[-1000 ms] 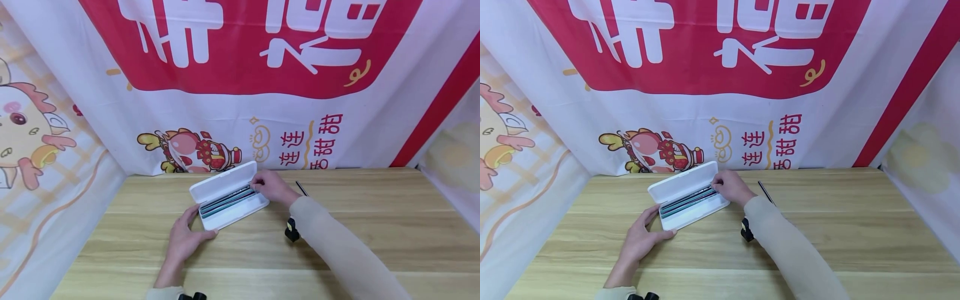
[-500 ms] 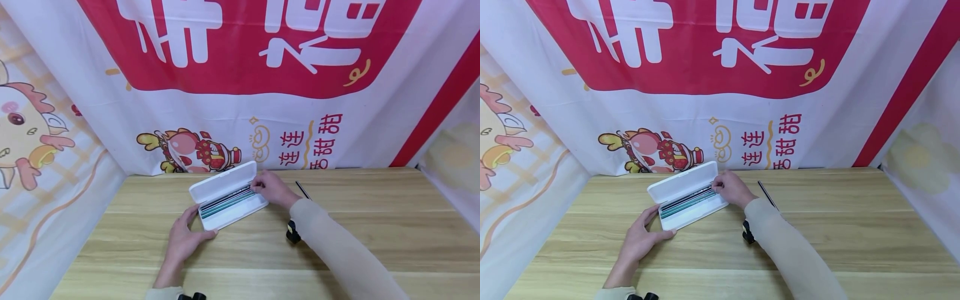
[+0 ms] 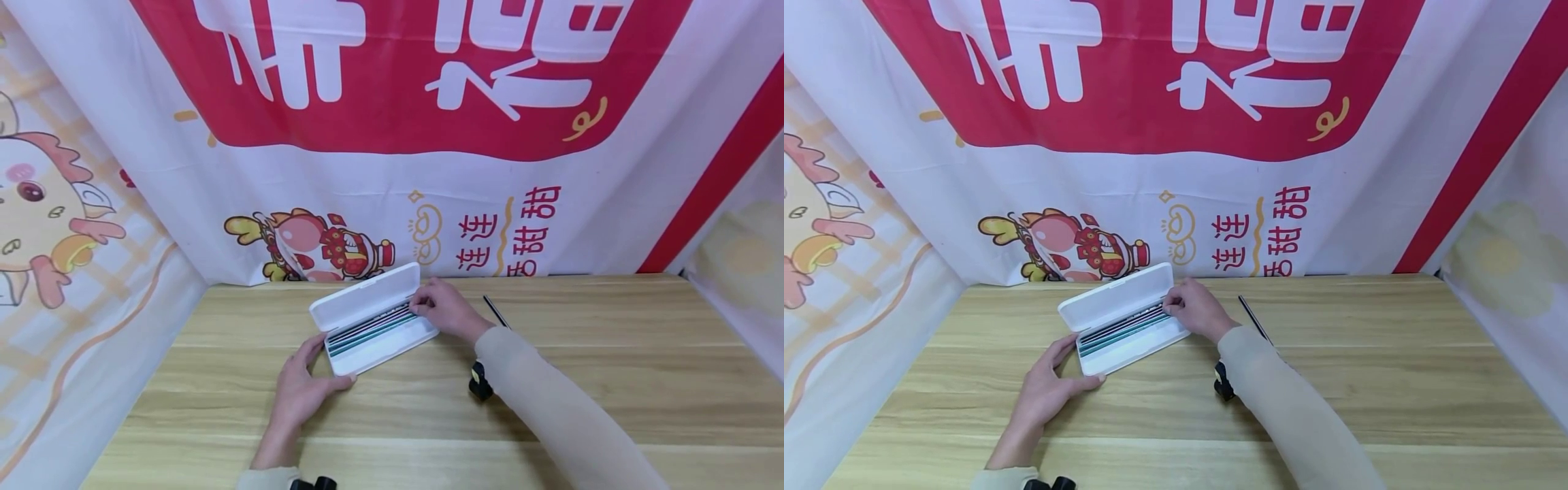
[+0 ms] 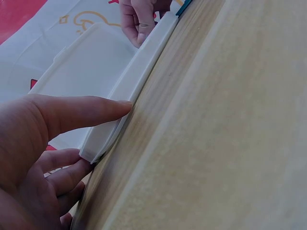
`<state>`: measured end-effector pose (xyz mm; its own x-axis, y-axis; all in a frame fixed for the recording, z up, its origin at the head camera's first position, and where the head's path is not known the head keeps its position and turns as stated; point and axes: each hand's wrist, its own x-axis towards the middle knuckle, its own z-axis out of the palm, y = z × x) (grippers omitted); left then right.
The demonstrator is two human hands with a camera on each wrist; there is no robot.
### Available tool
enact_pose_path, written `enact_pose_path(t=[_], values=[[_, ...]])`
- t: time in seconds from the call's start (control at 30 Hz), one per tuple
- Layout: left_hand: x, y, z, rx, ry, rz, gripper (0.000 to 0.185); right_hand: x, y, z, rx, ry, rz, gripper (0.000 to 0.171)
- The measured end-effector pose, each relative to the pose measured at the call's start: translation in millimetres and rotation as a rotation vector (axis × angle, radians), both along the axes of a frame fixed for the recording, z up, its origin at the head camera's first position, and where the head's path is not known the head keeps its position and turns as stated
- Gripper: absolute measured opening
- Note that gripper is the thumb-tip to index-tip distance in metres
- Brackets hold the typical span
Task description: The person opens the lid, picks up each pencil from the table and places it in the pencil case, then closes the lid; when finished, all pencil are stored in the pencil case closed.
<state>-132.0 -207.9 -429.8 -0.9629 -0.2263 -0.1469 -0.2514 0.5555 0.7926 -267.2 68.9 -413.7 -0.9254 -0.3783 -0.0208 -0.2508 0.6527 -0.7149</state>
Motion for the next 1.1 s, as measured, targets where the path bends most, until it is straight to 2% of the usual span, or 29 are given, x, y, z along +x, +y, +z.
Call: enact_pose_path(t=[0.23,0.4,0.6,0.7,0.9,1.1], values=[[0.4,0.6,-0.6,-0.008,0.017,-0.006,0.104,3.2,7.6,0.3,-0.049,0.046,0.003,0.009],[0.3,1.2,-1.1,-0.015,0.016,-0.007,0.103,11.8,21.7,9.7,-0.132,0.017,-0.061,0.013],[-0.3,0.8,-0.6,-0.015,0.009,-0.002,0.104,30.3,45.6,29.0,-0.197,0.002,-0.153,0.020],[-0.6,0.3,-0.6,-0.014,0.006,-0.002,0.104,40.3,60.9,33.7,-0.228,-0.038,-0.186,0.024],[-0.4,-0.5,-1.7,-0.012,-0.001,-0.005,0.104,63.6,92.6,34.3,-0.288,-0.086,-0.239,0.033],[-1.3,0.6,-1.1,-0.023,-0.004,-0.009,0.105,88.6,120.3,26.6,-0.269,-0.107,-0.325,0.038]])
